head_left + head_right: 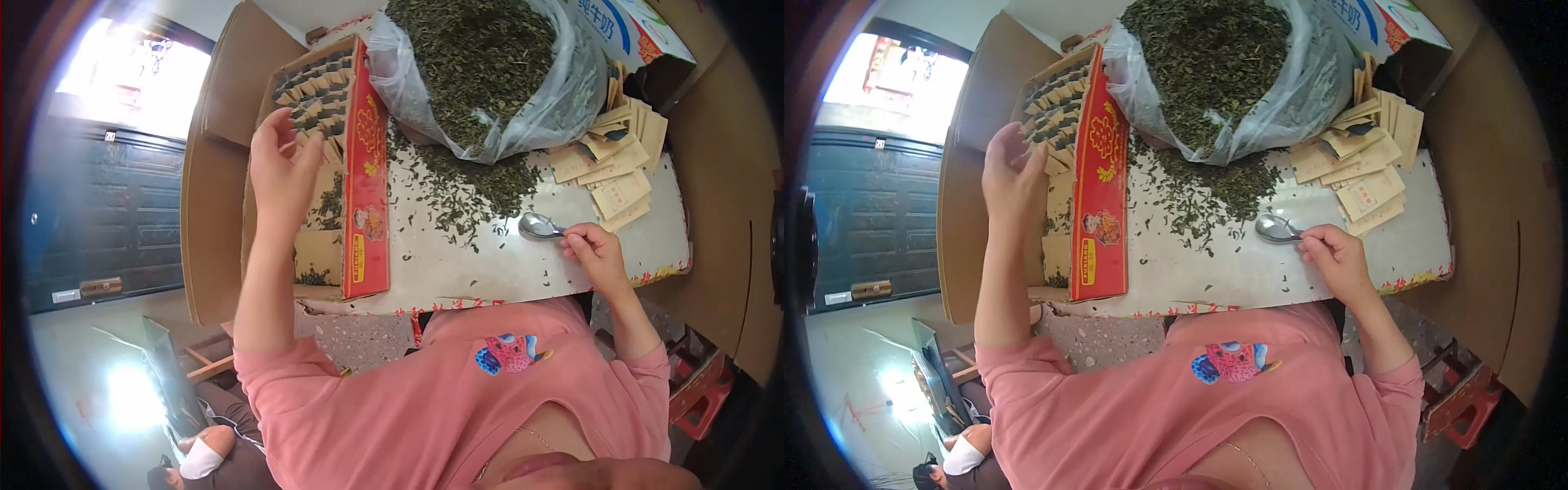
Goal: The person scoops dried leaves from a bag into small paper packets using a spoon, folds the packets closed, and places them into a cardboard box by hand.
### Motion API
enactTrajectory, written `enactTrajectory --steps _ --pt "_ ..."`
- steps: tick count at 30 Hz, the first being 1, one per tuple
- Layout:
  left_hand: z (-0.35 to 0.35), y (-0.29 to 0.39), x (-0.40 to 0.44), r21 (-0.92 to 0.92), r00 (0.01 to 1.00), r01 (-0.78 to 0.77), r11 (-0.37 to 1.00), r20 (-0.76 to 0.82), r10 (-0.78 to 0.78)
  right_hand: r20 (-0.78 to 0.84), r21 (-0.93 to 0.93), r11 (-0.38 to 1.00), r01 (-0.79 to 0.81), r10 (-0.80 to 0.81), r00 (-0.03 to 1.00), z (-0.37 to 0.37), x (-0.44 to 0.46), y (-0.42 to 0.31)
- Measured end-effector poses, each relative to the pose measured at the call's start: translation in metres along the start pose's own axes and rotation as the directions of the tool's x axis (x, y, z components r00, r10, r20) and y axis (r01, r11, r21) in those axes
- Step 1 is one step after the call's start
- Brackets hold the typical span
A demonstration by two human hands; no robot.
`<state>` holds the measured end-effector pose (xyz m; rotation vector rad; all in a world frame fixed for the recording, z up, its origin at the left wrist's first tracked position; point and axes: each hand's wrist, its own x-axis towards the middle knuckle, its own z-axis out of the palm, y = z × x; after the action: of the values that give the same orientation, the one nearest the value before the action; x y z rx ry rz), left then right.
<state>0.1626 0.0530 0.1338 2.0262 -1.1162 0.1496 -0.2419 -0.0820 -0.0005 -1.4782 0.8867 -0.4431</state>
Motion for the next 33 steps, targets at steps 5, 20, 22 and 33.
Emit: enactTrajectory --steps 5,20,22,33 --pt "0.031 0.085 -0.099 -0.315 0.833 -0.331 0.889 0.346 0.432 -0.055 0.074 0.995 0.066 -0.062 0.997 -0.006 -0.005 0.005" --pt "0.197 0.072 -0.142 -0.160 0.646 -0.647 0.746 0.404 0.647 -0.200 0.170 0.975 0.140 -0.105 0.974 -0.022 -0.019 0.025" --pt "0.195 0.080 -0.131 -0.118 0.729 -0.598 0.793 0.332 0.599 -0.215 0.175 0.973 0.153 -0.114 0.970 -0.025 -0.020 0.026" --pt "0.254 0.193 -0.061 -0.206 0.760 -0.582 0.787 0.206 0.616 -0.247 0.167 0.974 0.155 -0.111 0.963 -0.025 -0.024 0.031"
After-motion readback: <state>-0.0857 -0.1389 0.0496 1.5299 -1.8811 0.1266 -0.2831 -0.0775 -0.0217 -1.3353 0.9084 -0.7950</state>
